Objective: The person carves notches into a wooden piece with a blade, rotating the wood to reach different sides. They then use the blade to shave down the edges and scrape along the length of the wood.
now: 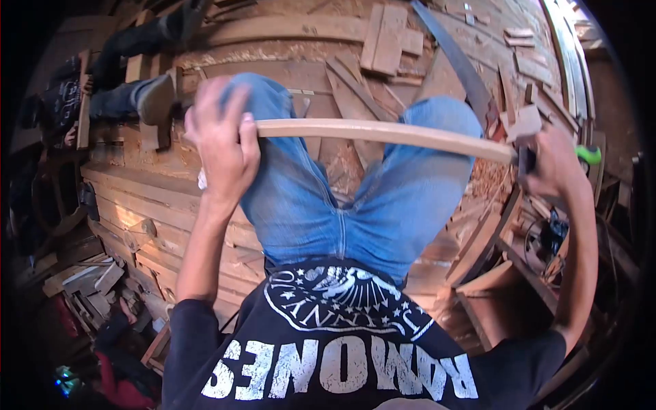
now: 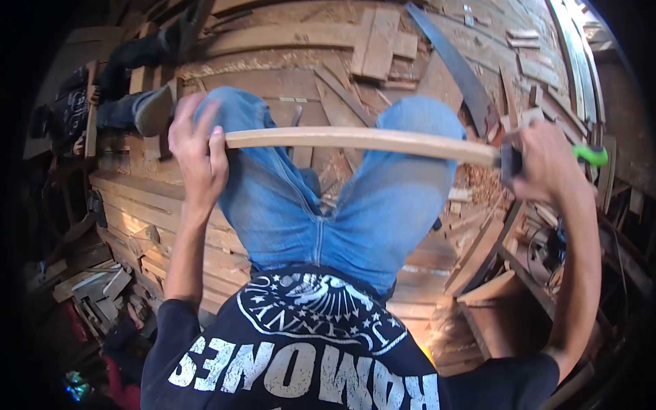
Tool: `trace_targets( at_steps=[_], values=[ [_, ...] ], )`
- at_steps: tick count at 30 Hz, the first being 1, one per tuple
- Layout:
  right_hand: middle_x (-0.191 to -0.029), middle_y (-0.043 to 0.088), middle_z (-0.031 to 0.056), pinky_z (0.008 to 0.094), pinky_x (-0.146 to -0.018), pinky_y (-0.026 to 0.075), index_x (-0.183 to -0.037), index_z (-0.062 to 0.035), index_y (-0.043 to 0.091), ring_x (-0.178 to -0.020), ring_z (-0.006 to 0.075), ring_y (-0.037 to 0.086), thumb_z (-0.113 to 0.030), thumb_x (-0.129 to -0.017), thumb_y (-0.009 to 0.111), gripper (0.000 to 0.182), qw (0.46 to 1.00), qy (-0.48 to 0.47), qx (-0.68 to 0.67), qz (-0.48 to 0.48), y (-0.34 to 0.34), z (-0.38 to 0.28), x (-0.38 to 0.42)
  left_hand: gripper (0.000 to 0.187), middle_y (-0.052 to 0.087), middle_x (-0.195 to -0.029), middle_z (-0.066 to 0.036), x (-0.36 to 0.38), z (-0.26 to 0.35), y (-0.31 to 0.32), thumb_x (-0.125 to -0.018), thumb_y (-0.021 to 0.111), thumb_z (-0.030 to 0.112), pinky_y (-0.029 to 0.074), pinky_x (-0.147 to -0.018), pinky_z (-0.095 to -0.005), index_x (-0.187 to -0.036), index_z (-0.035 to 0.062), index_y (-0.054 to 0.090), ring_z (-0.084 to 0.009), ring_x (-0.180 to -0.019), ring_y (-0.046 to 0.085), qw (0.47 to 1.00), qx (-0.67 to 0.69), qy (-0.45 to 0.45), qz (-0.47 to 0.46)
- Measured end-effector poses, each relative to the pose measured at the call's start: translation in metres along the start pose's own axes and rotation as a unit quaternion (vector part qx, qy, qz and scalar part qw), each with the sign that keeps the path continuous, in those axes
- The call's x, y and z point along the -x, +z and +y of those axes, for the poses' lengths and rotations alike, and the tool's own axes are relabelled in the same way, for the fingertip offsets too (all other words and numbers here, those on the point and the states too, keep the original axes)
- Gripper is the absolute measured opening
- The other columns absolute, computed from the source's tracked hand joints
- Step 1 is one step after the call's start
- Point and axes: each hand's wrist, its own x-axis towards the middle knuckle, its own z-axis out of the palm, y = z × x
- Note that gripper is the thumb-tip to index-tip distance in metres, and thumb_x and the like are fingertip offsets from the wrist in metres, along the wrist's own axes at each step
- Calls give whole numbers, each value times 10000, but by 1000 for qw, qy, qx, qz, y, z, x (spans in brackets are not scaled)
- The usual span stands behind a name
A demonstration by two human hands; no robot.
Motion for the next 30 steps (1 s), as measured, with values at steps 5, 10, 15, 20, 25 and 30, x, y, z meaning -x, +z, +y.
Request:
trace_targets(
  at_steps=[5,10,15,20,25,30],
  values=[
    [-665,515,14,335,-689,428,-856,-92,665,-707,184,472,-212,-643,783,271,999,6,-16,29,25,29,-19,266,683,-885,-145,-12,58,-20,-973,580,228,527,-741,-430,-1137,19,596,-286,-808,690,948,191,139,-211],
    [-748,674,65,370,-683,486,-1085,-99,696,-730,219,610,-252,-749,819,389,990,61,76,103,19,1,-23,218,610,-686,-139,5,97,10,-1018,563,210,485,-586,-367,-1094,10,519,-268,-601,633,814,418,42,-401],
    [-694,647,75,335,-580,485,-1258,-110,611,-607,215,601,-405,-690,878,693,937,211,-129,247,24,-84,-1,238,604,-691,-68,1,143,42,-1029,569,218,436,-548,-299,-1109,4,502,-113,-599,565,760,529,-62,-372],
    [-668,594,53,272,-551,437,-1418,4,364,-578,139,564,-404,-816,818,858,862,262,-400,167,48,-159,20,280,628,-684,-158,5,165,50,-1013,590,221,494,-578,-387,-1065,-22,461,-300,-631,675,784,536,-67,-307],
    [-767,686,207,431,-634,543,-1225,40,417,-723,393,712,-241,-965,656,451,831,265,-467,144,60,-192,23,369,645,-683,-181,11,173,51,-1005,597,203,511,-566,-380,-1236,-45,449,-307,-598,677,772,568,-94,-270],
    [-723,669,205,414,-574,530,-1070,30,498,-672,384,703,-58,-974,568,147,801,327,-454,214,66,-194,21,609,622,-654,-184,14,175,64,-965,620,103,515,-560,-373,-1526,65,386,-286,-550,643,803,565,20,-189]
  ],
)
